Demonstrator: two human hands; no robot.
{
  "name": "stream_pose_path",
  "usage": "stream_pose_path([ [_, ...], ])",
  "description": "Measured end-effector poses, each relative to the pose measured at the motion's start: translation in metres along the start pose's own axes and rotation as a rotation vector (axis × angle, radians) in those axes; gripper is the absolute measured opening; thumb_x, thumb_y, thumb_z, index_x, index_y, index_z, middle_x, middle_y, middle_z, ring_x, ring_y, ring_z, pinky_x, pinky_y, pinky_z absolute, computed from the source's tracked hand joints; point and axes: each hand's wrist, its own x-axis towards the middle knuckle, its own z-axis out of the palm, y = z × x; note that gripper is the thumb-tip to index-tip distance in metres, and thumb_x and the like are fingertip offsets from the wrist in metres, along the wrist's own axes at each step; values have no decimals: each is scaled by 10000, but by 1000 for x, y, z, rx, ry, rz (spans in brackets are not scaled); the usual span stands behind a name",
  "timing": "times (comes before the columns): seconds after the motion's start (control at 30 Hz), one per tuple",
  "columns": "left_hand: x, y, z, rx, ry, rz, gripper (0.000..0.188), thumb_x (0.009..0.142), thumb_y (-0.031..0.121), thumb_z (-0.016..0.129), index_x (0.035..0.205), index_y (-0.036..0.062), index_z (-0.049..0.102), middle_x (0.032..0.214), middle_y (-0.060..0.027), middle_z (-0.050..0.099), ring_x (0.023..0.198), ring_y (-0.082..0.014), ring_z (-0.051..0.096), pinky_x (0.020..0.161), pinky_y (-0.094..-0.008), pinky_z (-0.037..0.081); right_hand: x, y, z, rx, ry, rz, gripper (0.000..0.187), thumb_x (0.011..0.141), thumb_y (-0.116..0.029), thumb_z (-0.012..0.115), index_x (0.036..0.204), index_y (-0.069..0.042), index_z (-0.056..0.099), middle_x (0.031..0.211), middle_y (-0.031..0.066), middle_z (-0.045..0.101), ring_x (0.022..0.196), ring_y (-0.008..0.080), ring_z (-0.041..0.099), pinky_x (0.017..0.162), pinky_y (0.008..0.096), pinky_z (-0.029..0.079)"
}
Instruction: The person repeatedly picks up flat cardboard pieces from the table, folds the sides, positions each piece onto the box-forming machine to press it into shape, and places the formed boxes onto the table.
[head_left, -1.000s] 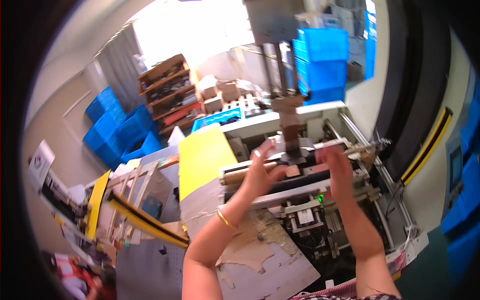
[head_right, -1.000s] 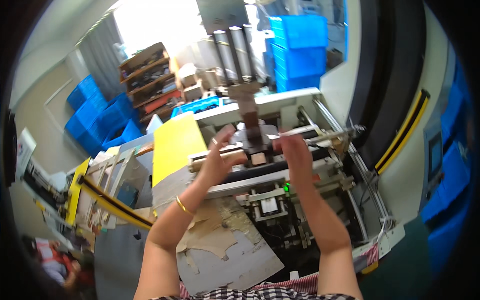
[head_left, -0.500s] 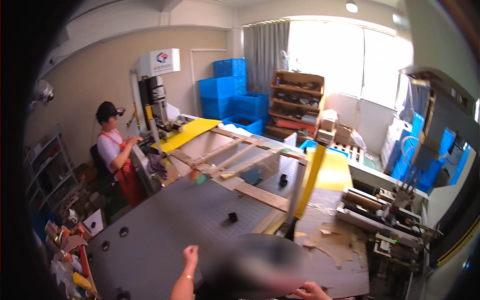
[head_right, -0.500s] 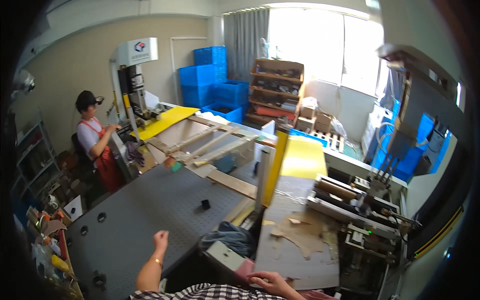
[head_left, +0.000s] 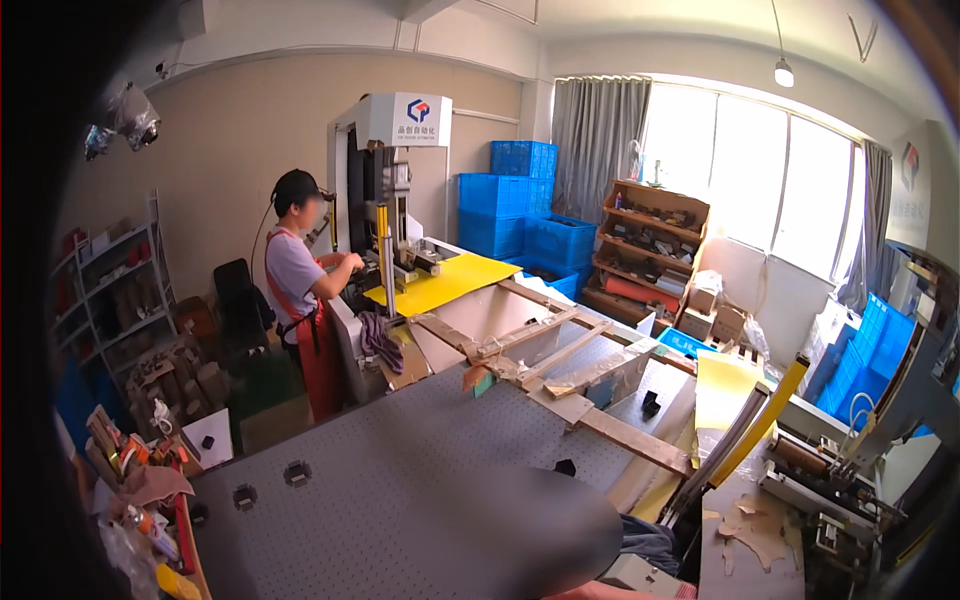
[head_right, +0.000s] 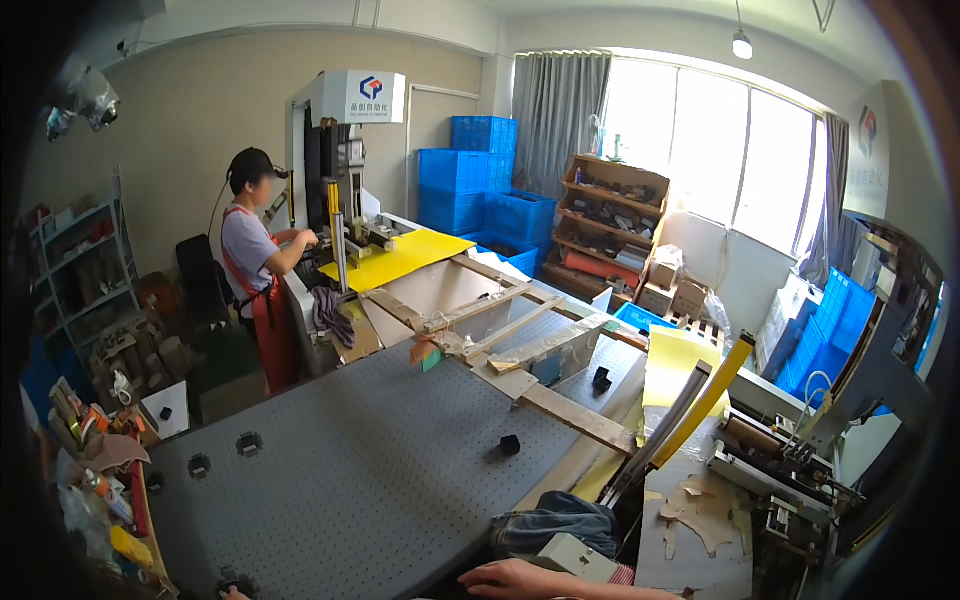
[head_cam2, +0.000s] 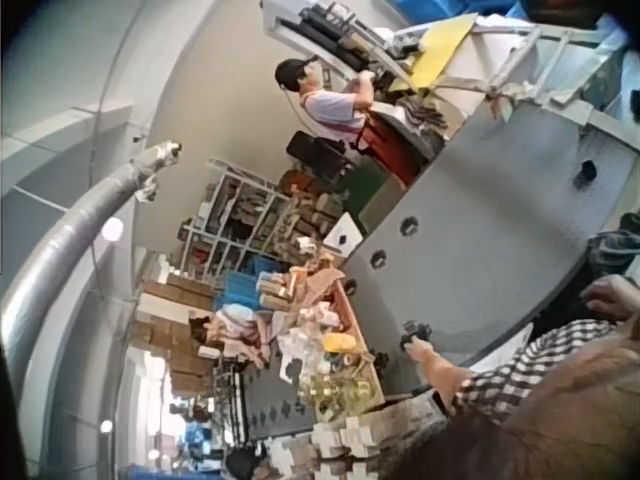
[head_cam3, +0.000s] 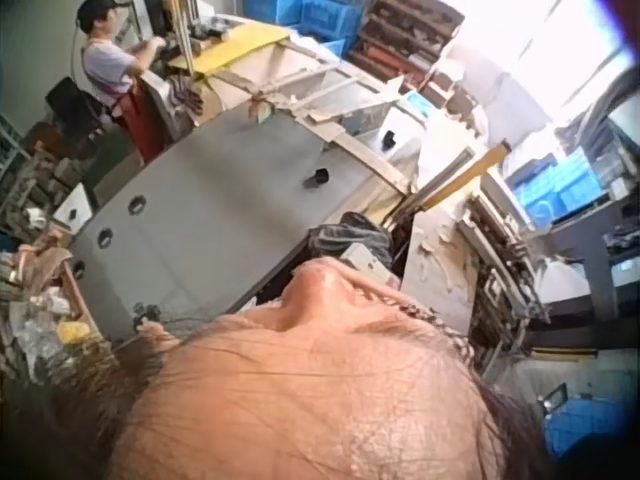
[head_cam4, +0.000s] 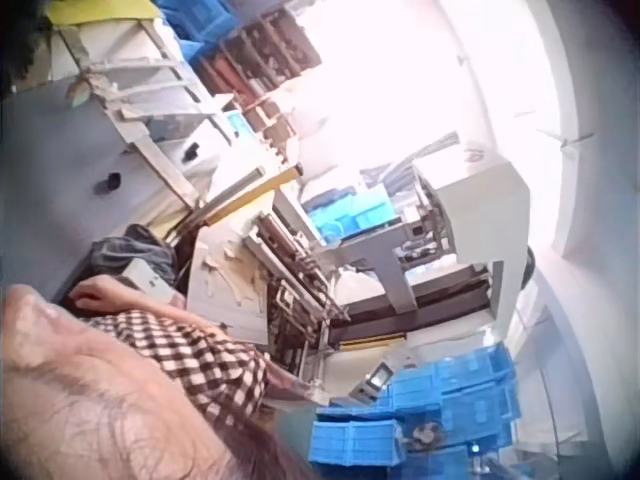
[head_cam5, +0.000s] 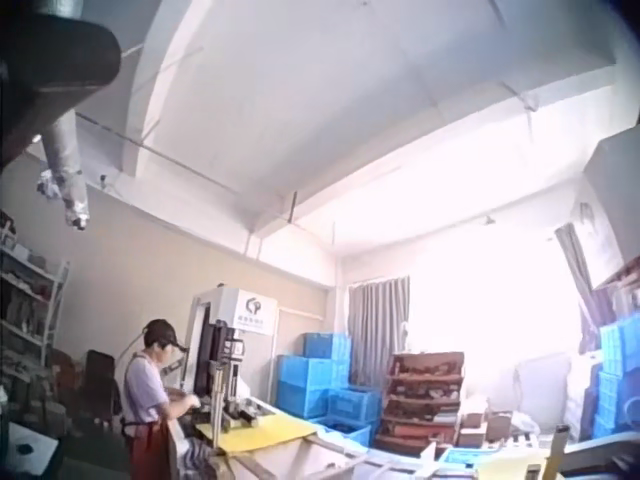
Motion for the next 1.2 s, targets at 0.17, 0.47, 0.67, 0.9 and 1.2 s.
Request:
stream_pose_path([
  [0.17, 24, 6, 17, -77, -50, 111, 125, 834, 66, 650, 841, -45, 707, 729, -99, 691, 681, -204, 653, 641, -328, 523, -7, 1, 2, -57, -21, 7, 259, 895, -191, 630, 1060, 6, 661, 945, 181, 687, 869, 327, 663, 762, 391, 528],
  [0.47, -217, 231, -53, -800, -799, 1118, 131, 846, 112, 671, 873, 10, 749, 691, -45, 676, 628, -95, 591, 585, -271, 484, -126, -2, -9, -214, 204, 160, 253, 918, -207, 628, 1110, -47, 670, 982, 139, 699, 904, 276, 677, 803, 361, 530],
  [0.67, -497, 313, -233, -732, -966, 2288, 202, 857, 240, 714, 947, 60, 709, 881, -89, 697, 788, -236, 665, 719, -331, 521, -257, 1, -48, -405, 800, 125, 316, 889, -175, 673, 1199, -117, 645, 1092, 125, 680, 1002, 298, 632, 847, 382, 501],
  [0.9, -710, 304, -305, -645, -1194, 2818, 169, 829, 136, 729, 975, 62, 687, 896, -91, 662, 829, -253, 639, 753, -349, 512, -410, -21, -47, -432, 1003, 263, 329, 884, -227, 687, 1186, -105, 652, 1131, 123, 666, 1066, 291, 608, 918, 377, 477],
  [1.2, -852, 317, -322, -400, -1650, 2851, 168, 792, 123, 771, 941, 69, 713, 942, -79, 675, 846, -228, 645, 721, -336, 527, -520, -18, -82, -40, 1075, 306, 419, 874, -232, 701, 1256, -86, 609, 1156, 144, 638, 1083, 276, 604, 943, 363, 473],
])
